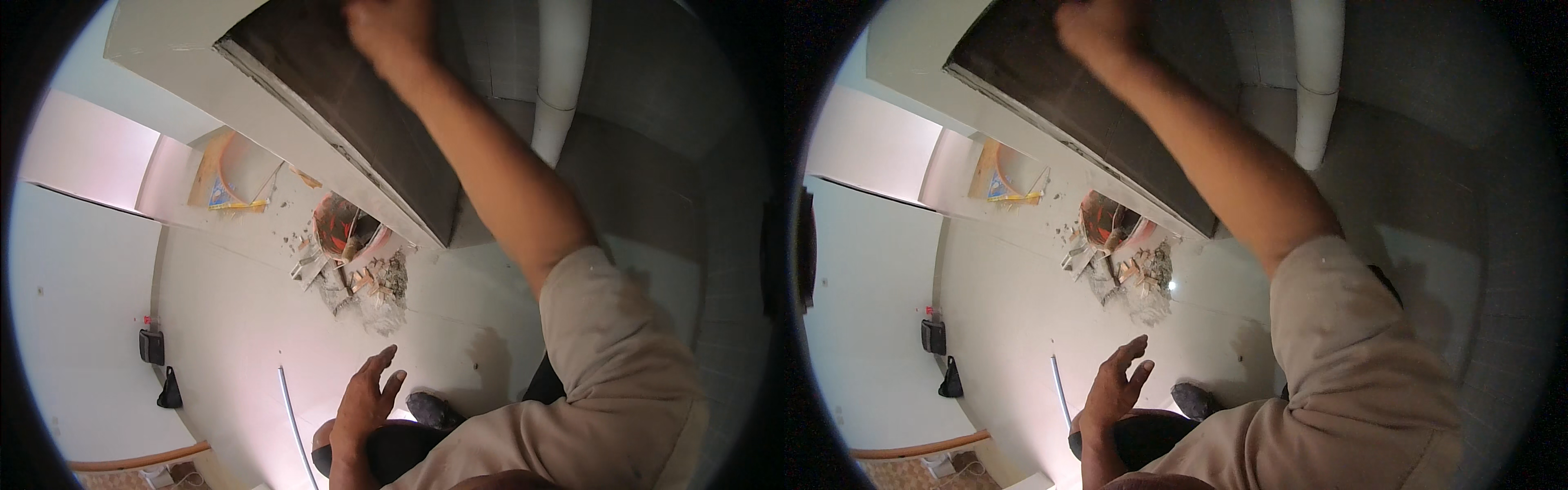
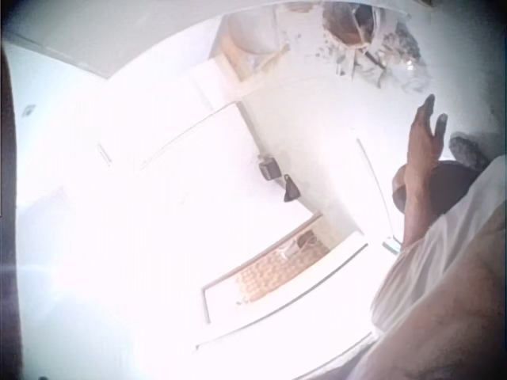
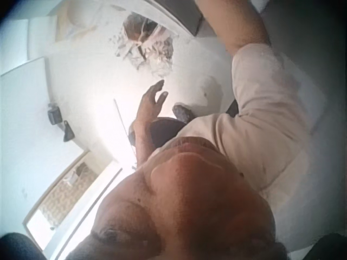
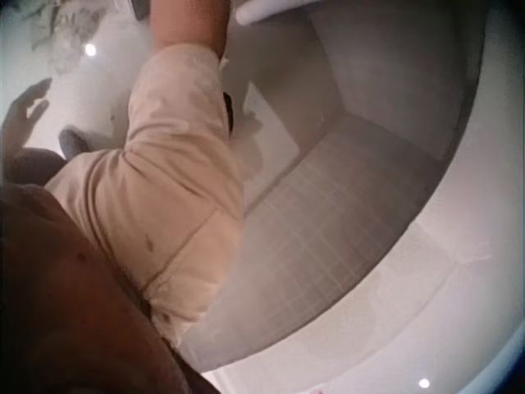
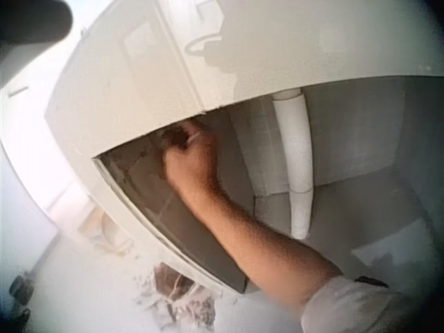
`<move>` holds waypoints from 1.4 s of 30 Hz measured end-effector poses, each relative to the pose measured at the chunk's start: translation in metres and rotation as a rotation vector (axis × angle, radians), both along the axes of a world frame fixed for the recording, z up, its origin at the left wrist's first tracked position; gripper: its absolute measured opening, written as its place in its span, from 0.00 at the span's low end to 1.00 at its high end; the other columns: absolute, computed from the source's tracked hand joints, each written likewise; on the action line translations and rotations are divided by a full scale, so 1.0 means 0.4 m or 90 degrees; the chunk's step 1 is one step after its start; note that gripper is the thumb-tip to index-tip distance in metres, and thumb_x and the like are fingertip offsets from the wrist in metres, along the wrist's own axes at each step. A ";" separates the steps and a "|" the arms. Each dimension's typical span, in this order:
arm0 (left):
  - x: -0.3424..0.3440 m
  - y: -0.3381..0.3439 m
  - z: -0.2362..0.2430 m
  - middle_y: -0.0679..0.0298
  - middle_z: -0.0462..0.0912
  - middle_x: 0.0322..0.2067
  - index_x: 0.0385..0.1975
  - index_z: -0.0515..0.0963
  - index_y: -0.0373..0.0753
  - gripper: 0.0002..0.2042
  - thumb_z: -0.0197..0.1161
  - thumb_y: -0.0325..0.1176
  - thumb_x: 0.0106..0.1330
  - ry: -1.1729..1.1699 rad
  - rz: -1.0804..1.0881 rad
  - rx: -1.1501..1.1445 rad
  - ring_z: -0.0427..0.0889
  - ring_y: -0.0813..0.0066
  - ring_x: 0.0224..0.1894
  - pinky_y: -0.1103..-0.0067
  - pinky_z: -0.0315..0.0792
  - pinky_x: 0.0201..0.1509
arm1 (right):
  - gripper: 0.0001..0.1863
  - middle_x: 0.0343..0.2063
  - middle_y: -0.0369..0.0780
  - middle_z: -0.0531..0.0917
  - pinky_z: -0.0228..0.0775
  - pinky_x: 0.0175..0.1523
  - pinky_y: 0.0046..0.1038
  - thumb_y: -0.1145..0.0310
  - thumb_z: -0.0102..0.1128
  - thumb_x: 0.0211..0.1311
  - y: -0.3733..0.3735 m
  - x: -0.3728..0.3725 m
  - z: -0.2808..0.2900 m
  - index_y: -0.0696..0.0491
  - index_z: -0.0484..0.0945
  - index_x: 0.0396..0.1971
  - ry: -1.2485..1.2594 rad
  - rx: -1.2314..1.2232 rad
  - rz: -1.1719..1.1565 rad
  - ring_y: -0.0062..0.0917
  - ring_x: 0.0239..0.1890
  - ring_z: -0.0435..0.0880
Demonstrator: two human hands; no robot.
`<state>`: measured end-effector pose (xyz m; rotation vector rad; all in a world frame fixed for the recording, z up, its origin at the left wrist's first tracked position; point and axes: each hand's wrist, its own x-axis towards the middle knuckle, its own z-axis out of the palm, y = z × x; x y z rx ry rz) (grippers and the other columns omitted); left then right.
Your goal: The person cleans a stainless steel sink with a cloth and then wipes down the surrounding tiled walls and countertops.
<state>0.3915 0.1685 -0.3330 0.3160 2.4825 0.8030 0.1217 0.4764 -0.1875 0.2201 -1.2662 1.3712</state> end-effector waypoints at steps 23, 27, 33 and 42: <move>0.013 0.005 0.005 0.45 0.81 0.57 0.63 0.74 0.33 0.22 0.63 0.34 0.72 0.026 -0.018 -0.045 0.81 0.53 0.60 0.67 0.74 0.64 | 0.08 0.30 0.48 0.87 0.77 0.37 0.30 0.77 0.60 0.64 -0.062 0.058 -0.003 0.64 0.84 0.39 0.168 0.063 0.017 0.30 0.34 0.87; 0.023 -0.029 0.002 0.46 0.80 0.58 0.64 0.73 0.33 0.23 0.63 0.34 0.72 0.000 0.028 -0.007 0.80 0.54 0.61 0.67 0.74 0.64 | 0.11 0.35 0.47 0.87 0.78 0.40 0.30 0.83 0.59 0.61 -0.108 0.130 -0.070 0.61 0.85 0.41 0.095 0.212 0.023 0.32 0.38 0.86; 0.020 -0.012 0.010 0.44 0.81 0.55 0.62 0.74 0.34 0.22 0.62 0.37 0.72 0.006 0.012 0.021 0.80 0.45 0.59 0.63 0.74 0.63 | 0.15 0.33 0.41 0.86 0.80 0.40 0.25 0.83 0.59 0.64 -0.080 0.075 -0.038 0.53 0.85 0.47 0.239 0.274 -0.116 0.27 0.44 0.85; 0.013 0.004 0.029 0.44 0.80 0.56 0.63 0.73 0.35 0.22 0.62 0.36 0.72 0.041 -0.039 0.025 0.79 0.44 0.59 0.62 0.73 0.63 | 0.13 0.31 0.42 0.86 0.77 0.47 0.31 0.86 0.60 0.58 -0.092 0.090 -0.120 0.55 0.86 0.38 0.108 0.181 -0.053 0.34 0.39 0.85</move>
